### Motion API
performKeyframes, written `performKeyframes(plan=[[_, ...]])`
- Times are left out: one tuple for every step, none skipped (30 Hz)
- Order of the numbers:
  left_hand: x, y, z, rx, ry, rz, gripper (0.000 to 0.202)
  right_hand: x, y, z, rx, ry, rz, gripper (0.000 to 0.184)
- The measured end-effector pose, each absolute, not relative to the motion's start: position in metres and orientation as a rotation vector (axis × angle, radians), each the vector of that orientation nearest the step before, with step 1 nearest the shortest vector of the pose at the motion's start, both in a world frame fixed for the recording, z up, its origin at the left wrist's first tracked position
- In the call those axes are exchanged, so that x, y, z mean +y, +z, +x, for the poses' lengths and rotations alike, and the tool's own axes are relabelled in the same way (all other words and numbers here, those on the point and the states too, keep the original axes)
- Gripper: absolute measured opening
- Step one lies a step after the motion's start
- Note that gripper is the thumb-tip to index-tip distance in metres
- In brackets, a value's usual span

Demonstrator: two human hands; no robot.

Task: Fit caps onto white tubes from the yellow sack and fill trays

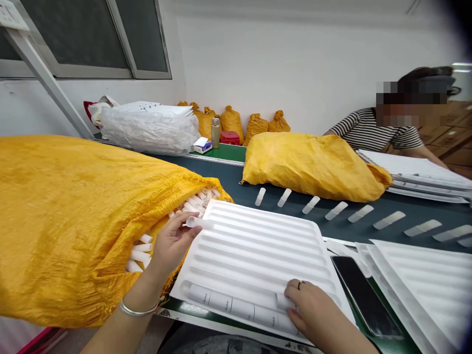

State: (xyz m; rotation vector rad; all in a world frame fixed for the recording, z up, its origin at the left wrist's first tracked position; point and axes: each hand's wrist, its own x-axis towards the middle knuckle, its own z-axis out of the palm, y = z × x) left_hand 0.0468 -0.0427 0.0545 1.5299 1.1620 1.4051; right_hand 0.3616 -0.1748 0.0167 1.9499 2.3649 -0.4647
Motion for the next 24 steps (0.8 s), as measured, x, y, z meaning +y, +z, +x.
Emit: performKeyframes(plan=[[-0.047, 0.056, 0.057, 1.049, 1.443, 1.282, 0.032, -0.172, 0.020, 0.362, 2.439, -0.515, 2.032, 0.019], [-0.052, 0.056, 0.068, 0.951, 1.445, 1.049, 0.032, -0.167, 0.025, 0.362, 2.522, -0.598, 2.116, 0.019], [-0.056, 0.057, 0.078, 0.876, 1.413, 0.861, 0.033, -0.161, 0.031, 0.361, 2.615, -0.709, 2.191, 0.019], [-0.062, 0.057, 0.088, 0.828, 1.367, 0.729, 0.033, -0.155, 0.038, 0.359, 2.710, -0.849, 2.253, 0.020], [-0.067, 0.057, 0.098, 0.800, 1.319, 0.648, 0.034, -0.148, 0.043, 0.356, 2.801, -1.015, 2.294, 0.020], [-0.073, 0.057, 0.106, 0.785, 1.276, 0.608, 0.035, -0.140, 0.048, 0.352, 2.880, -1.209, 2.316, 0.021], [-0.078, 0.056, 0.114, 0.775, 1.239, 0.595, 0.036, -0.134, 0.052, 0.348, 2.935, -1.420, 2.323, 0.023], [-0.083, 0.055, 0.119, 0.767, 1.210, 0.598, 0.036, -0.127, 0.054, 0.343, 2.964, -1.633, 2.320, 0.025], [-0.087, 0.054, 0.122, 0.765, 1.190, 0.613, 0.035, -0.122, 0.056, 0.339, 2.976, -1.826, 2.306, 0.026], [-0.090, 0.053, 0.124, 0.769, 1.179, 0.636, 0.034, -0.118, 0.058, 0.336, 2.997, -1.963, 2.283, 0.026], [-0.092, 0.052, 0.124, 0.781, 1.174, 0.664, 0.033, -0.116, 0.060, 0.334, 3.045, -2.023, 2.247, 0.026], [-0.093, 0.051, 0.123, 0.800, 1.175, 0.694, 0.033, -0.114, 0.062, 0.334, 3.128, -1.997, 2.200, 0.026], [-0.093, 0.050, 0.120, 0.827, 1.180, 0.731, 0.034, -0.113, 0.064, 0.335, 3.236, -1.896, 2.139, 0.026], [-0.093, 0.049, 0.117, 0.859, 1.185, 0.785, 0.034, -0.113, 0.067, 0.338, 3.348, -1.737, 2.057, 0.027], [-0.093, 0.049, 0.113, 0.897, 1.182, 0.864, 0.035, -0.113, 0.070, 0.340, 3.445, -1.544, 1.959, 0.029], [-0.093, 0.049, 0.109, 0.938, 1.167, 0.977, 0.034, -0.113, 0.074, 0.343, 3.511, -1.349, 1.853, 0.031], [-0.093, 0.050, 0.106, 0.982, 1.135, 1.127, 0.033, -0.113, 0.077, 0.346, 3.543, -1.183, 1.750, 0.034], [-0.093, 0.051, 0.103, 1.022, 1.093, 1.309, 0.031, -0.112, 0.080, 0.348, 3.556, -1.055, 1.665, 0.036], [-0.094, 0.053, 0.100, 1.050, 1.041, 1.506, 0.030, -0.112, 0.082, 0.349, 3.556, -0.973, 1.610, 0.036], [-0.094, 0.055, 0.099, 1.062, 0.991, 1.695, 0.028, -0.111, 0.083, 0.350, 3.551, -0.932, 1.588, 0.035], [-0.095, 0.058, 0.097, 1.060, 0.952, 1.862, 0.028, -0.109, 0.084, 0.350, 3.541, -0.920, 1.596, 0.033], [-0.096, 0.061, 0.097, 1.050, 0.931, 1.995, 0.028, -0.108, 0.084, 0.350, 3.527, -0.922, 1.623, 0.031], [-0.097, 0.063, 0.097, 1.039, 0.930, 2.089, 0.029, -0.107, 0.084, 0.349, 3.508, -0.925, 1.659, 0.029], [-0.098, 0.065, 0.097, 1.029, 0.939, 2.154, 0.029, -0.105, 0.083, 0.349, 3.487, -0.929, 1.689, 0.027]])
